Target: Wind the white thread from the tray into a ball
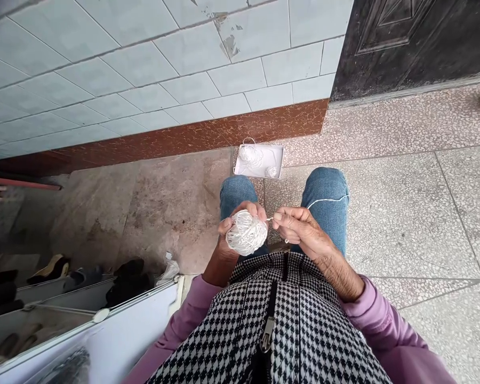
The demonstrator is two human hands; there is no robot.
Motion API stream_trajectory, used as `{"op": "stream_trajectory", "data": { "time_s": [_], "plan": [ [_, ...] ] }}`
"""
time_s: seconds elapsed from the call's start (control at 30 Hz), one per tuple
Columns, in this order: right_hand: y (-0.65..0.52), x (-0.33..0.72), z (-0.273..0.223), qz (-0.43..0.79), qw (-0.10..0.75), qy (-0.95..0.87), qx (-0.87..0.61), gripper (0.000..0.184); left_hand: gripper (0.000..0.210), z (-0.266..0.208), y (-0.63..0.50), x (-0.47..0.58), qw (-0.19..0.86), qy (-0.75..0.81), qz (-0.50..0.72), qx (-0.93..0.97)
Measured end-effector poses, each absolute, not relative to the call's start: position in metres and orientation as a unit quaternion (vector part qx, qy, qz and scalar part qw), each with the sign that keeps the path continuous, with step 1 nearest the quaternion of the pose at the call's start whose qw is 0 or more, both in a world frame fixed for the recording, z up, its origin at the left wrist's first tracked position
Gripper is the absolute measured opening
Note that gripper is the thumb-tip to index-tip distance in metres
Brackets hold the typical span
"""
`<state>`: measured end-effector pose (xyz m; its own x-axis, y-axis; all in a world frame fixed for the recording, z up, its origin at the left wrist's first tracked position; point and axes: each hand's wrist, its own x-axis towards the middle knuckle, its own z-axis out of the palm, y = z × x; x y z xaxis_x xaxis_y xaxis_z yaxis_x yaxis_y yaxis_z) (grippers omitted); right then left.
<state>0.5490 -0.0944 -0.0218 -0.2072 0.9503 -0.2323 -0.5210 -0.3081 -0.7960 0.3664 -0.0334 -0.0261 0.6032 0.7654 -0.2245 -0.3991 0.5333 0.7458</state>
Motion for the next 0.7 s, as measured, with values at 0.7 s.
{"op": "stream_trajectory", "data": {
  "time_s": [0.7],
  "plan": [
    [-0.167,0.709,-0.042,0.325,0.420,-0.468,-0.706,0.049,0.054,-0.032,0.037,0.284,0.732,0.381,0.550,0.131]
  ]
}}
